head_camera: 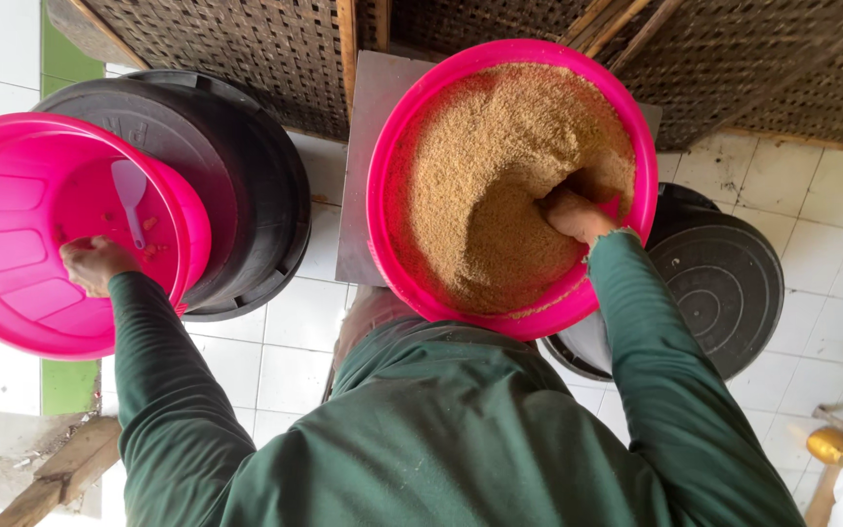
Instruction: The person mixes a large bowl of fine, granular food product by hand, repeatedly reaching into the bowl and turning the contents.
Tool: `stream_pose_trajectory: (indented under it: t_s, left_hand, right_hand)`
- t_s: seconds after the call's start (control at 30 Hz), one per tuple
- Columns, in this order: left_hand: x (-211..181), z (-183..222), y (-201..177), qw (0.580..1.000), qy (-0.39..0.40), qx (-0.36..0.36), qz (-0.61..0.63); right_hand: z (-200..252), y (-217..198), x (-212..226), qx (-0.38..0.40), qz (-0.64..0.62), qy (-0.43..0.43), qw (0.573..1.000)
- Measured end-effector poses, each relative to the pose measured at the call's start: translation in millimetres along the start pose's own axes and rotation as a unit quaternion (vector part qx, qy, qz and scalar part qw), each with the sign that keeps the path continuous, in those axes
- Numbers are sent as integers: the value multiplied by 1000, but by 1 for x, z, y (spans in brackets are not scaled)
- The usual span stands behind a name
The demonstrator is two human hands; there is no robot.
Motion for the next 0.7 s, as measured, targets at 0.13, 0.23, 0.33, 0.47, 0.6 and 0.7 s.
stream_pose_trajectory:
  t_s: [0.13, 0.23, 0.33, 0.47, 0.6, 0.7]
  left_hand:
    - [16, -27, -7, 997, -79, -1, -28]
    - [25, -41, -20, 979, -141, -12, -146]
    - [-5, -27, -40, 974, 70, -191, -99]
    - [-88, 44, -50, 940, 295, -172, 21]
    - [-197, 240, -50, 817, 519, 26, 250]
    - [-246, 397, -62, 663, 697, 201, 185]
  right_hand:
    - [41, 8, 12, -37, -195, -101, 975]
    - [87, 6, 32, -80, -290, -191, 934]
    - [125, -7, 57, -152, -290, -250, 911]
    - [151, -4, 76, -139, -412, -320, 842]
    - [153, 4, 90, -33, -605, -396, 690]
    - [157, 6, 105, 2, -634, -397, 663]
Point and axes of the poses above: each hand's wrist, its own z-axis away from the middle knuckle, its own y-axis out of the palm, x = y × z, the point moved 6 cm from there along -z, towards the middle knuckle, and after that the axes turned 6 degrees about x, right-handed, at the moved point
